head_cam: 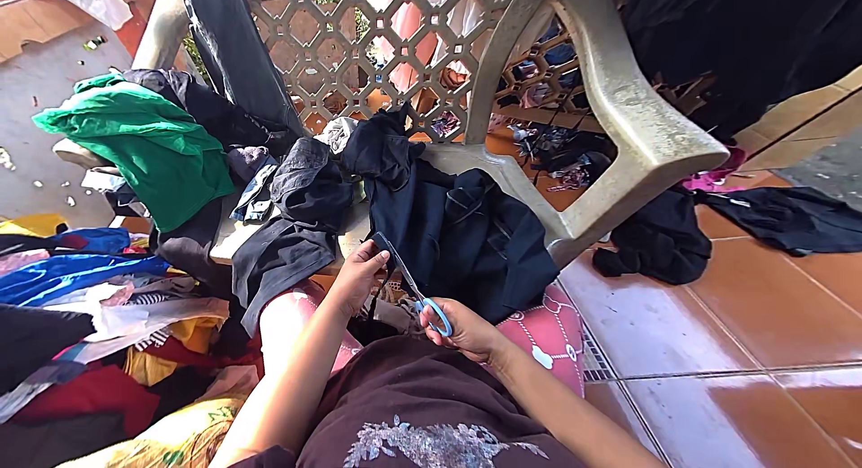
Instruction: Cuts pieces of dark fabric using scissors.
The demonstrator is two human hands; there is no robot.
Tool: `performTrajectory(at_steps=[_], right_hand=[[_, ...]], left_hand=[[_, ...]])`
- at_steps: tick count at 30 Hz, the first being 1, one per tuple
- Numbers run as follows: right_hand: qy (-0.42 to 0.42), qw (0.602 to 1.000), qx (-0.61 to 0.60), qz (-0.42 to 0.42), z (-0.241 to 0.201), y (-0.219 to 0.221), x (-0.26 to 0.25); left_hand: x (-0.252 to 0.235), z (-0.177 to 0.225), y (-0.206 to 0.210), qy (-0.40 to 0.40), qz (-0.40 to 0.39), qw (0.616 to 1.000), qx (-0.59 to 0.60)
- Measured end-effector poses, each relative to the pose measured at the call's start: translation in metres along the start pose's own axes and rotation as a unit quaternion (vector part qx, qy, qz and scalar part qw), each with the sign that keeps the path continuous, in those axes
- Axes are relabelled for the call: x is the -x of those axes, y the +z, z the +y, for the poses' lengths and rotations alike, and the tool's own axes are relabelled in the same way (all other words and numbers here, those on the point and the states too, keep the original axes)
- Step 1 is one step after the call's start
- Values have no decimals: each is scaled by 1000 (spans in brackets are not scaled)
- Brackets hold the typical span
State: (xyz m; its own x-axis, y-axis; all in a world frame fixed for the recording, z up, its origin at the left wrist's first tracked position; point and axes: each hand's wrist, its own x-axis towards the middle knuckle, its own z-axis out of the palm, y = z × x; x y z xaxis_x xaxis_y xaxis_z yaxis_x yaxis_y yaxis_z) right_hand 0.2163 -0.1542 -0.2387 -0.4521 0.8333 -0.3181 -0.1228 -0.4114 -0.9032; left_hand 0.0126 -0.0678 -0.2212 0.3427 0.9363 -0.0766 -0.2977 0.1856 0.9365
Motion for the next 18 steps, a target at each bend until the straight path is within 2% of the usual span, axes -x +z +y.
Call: performTrajectory(at_steps=[3, 8, 12, 18], right_hand=[[4, 1000, 0, -10, 0, 0, -1], [8, 999, -20, -31, -3, 1, -6], [3, 999, -23, -36, -4, 2, -9], [-21, 999, -42, -23, 0, 8, -8]], left_hand=[[0, 1, -3, 2, -17, 1000, -7], [4, 5, -3, -40, -59, 997, -14], [2, 4, -5, -34, -88, 996, -10], [3, 1, -6, -31, -88, 996, 8]])
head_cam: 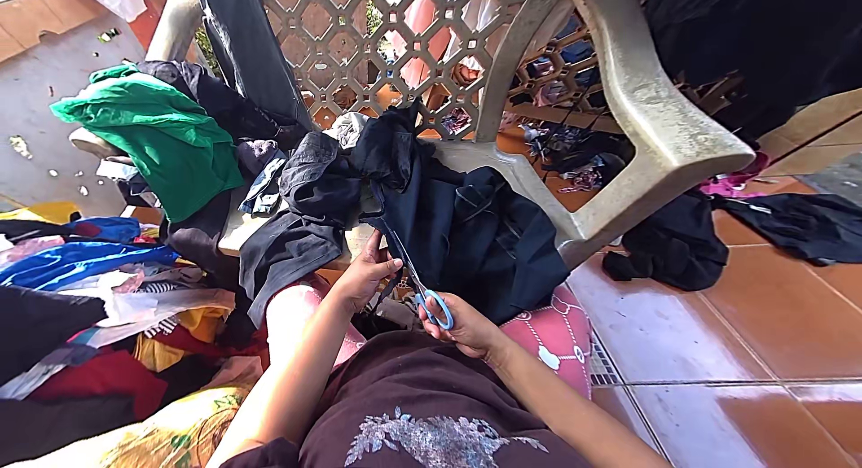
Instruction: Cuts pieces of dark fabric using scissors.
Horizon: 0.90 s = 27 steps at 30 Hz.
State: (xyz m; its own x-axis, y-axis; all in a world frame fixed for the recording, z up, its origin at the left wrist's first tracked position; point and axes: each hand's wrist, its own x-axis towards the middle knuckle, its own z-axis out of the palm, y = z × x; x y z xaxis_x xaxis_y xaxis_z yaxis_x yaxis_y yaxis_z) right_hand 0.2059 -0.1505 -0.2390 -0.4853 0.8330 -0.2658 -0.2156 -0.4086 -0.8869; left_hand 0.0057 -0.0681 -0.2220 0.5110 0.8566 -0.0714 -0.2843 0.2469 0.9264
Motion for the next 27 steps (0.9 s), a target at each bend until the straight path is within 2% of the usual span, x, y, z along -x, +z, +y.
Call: performTrajectory(at_steps=[8, 18, 27], right_hand=[[9, 999, -36, -20, -1, 6, 1], [-3, 1000, -5, -3, -3, 6, 0], [20, 999, 5, -29, -11, -3, -1]], left_hand=[[5, -6, 6, 11, 7, 998, 61], [8, -6, 4, 5, -16, 998, 55], [15, -1, -2, -40, -57, 998, -3]])
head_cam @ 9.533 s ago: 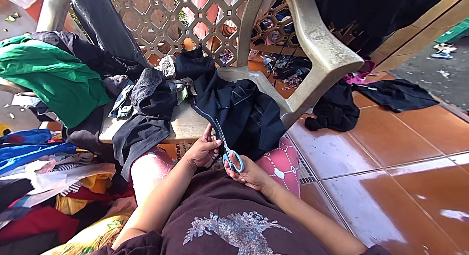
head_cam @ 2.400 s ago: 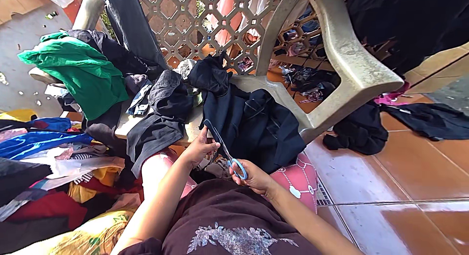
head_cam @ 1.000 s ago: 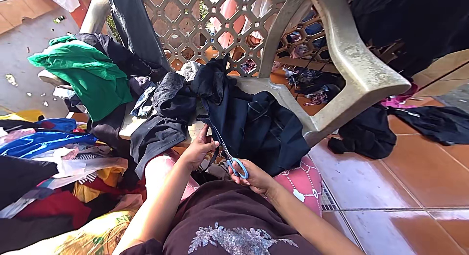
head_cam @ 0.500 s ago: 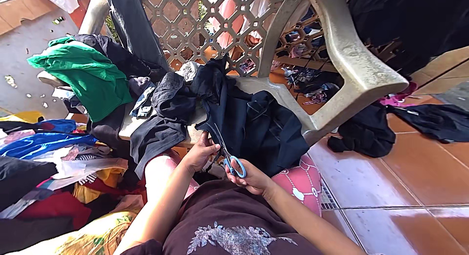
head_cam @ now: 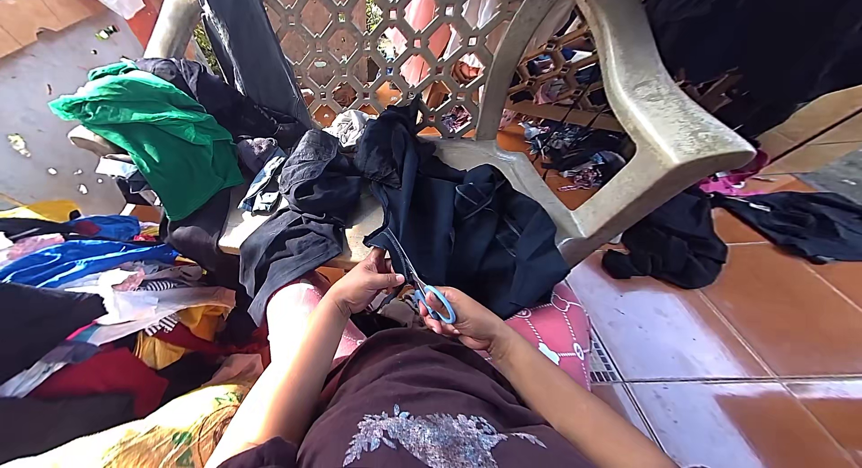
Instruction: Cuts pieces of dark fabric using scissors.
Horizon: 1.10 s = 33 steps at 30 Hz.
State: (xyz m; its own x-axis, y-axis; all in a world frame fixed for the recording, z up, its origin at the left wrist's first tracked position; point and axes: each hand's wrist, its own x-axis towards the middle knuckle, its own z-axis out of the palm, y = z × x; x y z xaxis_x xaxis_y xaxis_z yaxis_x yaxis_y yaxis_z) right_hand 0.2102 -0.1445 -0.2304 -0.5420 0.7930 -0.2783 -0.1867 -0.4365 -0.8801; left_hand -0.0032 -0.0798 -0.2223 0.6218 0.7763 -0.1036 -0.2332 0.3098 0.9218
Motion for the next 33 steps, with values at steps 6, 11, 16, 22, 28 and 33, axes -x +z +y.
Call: performTrajectory(at_steps=[6, 11, 16, 22, 28, 33], right_hand=[[-4, 1000, 19, 7, 1, 0, 0], [1, 999, 42, 29, -1, 4, 1], [6, 996, 76, 41, 1, 5, 1], [19, 999, 46, 5, 0, 3, -1], [2, 999, 35, -32, -1, 2, -6], [-4, 999, 32, -18, 0, 6, -5]], left_hand=[[2, 2, -6, -12, -22, 999, -38], [2, 10, -6, 1, 50, 998, -48], [-5, 18, -3, 22, 186, 982, -8], [2, 15, -8, 27, 122, 992, 36], [4, 14, -7, 18, 74, 996, 45], [4, 13, -7, 20, 71, 996, 53]])
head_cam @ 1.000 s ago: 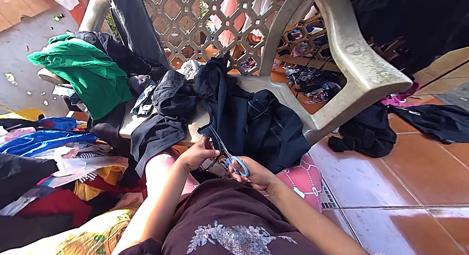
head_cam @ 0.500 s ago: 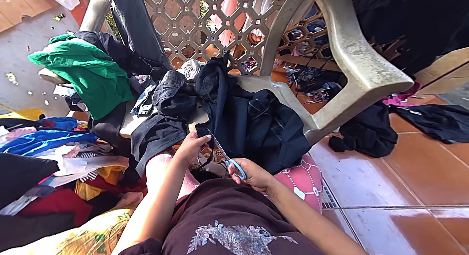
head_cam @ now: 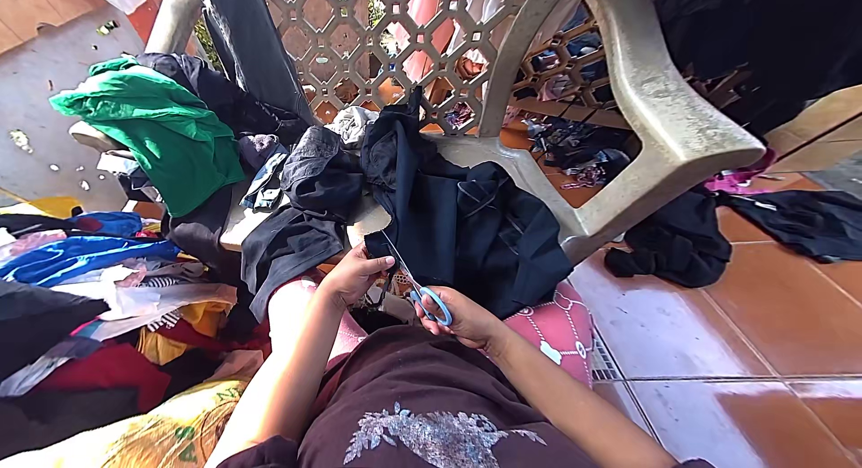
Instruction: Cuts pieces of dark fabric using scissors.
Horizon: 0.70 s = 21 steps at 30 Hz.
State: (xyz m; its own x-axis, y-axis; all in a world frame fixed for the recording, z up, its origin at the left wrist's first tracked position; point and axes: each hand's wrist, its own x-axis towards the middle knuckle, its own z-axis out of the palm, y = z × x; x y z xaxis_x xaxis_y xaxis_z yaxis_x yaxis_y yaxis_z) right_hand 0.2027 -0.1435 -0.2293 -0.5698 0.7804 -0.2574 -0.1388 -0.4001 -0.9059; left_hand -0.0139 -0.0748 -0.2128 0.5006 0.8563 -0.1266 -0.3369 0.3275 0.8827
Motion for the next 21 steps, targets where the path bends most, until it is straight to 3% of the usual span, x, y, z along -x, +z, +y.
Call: performTrajectory(at_steps=[9, 16, 21], right_hand=[[-12, 1000, 17, -22, 0, -3, -3], [-31, 999, -6, 13, 1, 0, -5], [-27, 999, 2, 20, -3, -4, -2]], left_hand=[[1, -2, -2, -7, -60, 998, -24], [0, -4, -1, -15, -81, 996, -16], [1, 5, 1, -17, -36, 996, -81]])
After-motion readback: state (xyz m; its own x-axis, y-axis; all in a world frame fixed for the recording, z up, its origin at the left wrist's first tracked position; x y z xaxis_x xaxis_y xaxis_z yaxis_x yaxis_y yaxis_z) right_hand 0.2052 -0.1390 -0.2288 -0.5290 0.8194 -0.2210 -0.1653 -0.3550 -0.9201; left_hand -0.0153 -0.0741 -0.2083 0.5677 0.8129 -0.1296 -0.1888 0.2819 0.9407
